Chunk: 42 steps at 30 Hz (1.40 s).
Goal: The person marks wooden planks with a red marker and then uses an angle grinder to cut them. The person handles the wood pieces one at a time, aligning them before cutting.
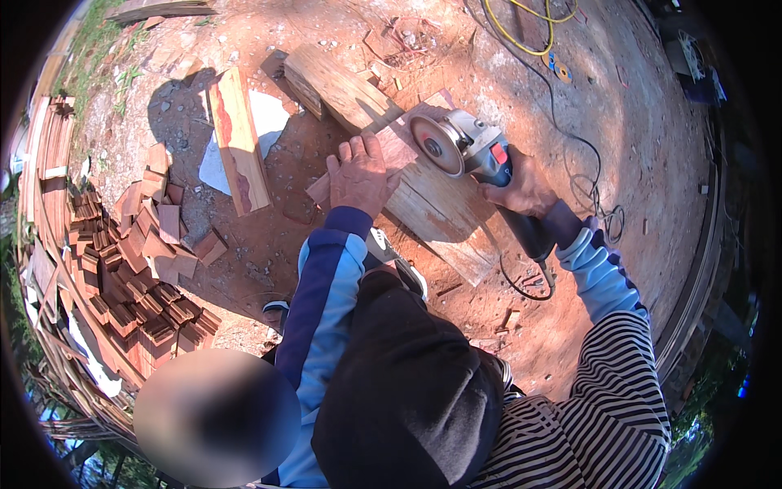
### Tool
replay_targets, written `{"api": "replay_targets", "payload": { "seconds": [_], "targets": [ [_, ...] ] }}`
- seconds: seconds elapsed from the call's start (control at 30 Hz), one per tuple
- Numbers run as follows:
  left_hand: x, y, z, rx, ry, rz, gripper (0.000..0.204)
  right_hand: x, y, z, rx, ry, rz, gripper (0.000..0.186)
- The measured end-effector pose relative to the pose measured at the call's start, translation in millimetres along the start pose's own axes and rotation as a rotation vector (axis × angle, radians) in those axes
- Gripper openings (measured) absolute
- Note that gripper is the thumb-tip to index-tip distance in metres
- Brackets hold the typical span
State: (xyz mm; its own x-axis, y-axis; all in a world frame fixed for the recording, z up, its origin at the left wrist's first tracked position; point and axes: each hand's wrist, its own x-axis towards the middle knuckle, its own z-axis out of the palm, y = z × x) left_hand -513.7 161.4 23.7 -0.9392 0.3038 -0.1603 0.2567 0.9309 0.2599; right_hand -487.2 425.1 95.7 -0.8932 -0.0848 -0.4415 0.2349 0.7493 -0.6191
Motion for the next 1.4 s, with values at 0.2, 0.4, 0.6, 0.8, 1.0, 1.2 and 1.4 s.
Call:
{"api": "replay_targets", "payload": {
  "seconds": [0.2, 0.4, 0.6, 0.8, 1.0, 1.2, 1.4],
  "targets": [
    [0, 1, -2, -0.010, -0.024, -0.015, 0.076, 0, -5, -3, -0.005, -0.021, 0.029, 0.061],
    [0, -2, -3, -0.029, -0.015, 0.004, 0.075, 0, -10, -3, -0.030, -0.021, 0.045, 0.061],
    [0, -2, -1, -0.038, 0.014, 0.016, 0.075, 0, -11, -4, -0.040, -0.023, 0.044, 0.062],
    [-2, -2, 0, -0.027, 0.043, 0.022, 0.074, 1, -16, -6, -0.040, -0.054, 0.058, 0.063],
    [-1, -1, 0, -0.028, 0.047, 0.025, 0.073, 3, -10, -4, -0.070, -0.053, 0.055, 0.064],
    [-1, -2, -2, -0.015, 0.036, 0.019, 0.072, 5, -11, -5, -0.084, -0.058, 0.064, 0.065],
    [-1, -2, 0, -0.002, 0.045, 0.020, 0.071, 5, -12, -4, -0.072, -0.057, 0.040, 0.065]
  ]
}}
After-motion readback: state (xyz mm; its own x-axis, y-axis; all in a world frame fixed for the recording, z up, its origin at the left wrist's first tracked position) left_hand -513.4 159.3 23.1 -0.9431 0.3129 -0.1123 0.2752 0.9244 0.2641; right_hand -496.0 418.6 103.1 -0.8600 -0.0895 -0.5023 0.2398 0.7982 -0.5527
